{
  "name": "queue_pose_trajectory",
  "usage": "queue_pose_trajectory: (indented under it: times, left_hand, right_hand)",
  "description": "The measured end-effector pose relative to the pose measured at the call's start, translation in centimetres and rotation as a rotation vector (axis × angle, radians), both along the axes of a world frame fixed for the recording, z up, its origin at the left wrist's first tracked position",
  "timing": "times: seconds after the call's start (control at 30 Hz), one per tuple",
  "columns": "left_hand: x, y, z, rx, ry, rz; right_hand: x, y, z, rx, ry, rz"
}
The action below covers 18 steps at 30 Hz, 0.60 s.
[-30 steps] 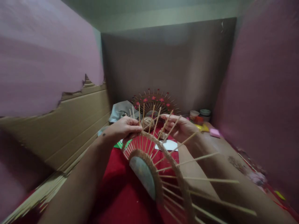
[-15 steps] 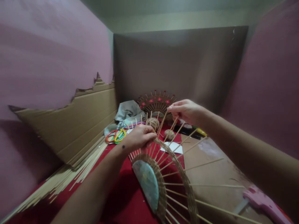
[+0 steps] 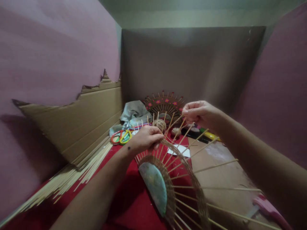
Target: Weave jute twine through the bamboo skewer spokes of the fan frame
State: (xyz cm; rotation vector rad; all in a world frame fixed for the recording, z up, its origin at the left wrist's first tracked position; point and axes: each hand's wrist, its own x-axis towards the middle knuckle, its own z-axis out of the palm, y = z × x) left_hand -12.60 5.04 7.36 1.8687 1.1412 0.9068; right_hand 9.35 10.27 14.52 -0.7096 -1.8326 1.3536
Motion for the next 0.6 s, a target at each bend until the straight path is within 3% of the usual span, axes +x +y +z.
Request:
queue_pose_trajectory:
  times: [0.1,0.2,0.47,0.6]
  left_hand:
    - [0.1,-0.1,-0.1,0.017,0.001,0.013]
    - [0.4,-0.3,-0.2,0.034,0.023,0.040]
    - [-0.3,-0.8,0.0,0.020,0.089,-0.022]
    - [-0.5,-0.8,0.0,0.002,0.106,-0.042]
  right_hand:
    - [1.3,1.1,-2.3,-0.207,-0.010,-0.047]
    - [2.1,0.7,-4.2,-0.266,-0.099,-0.074]
    - [2.7,-5.2,-5.4,-0.137,-0.382,-0.137]
    - [2.5,-7.0,-5.7,-0.077,-0.372,-0.155]
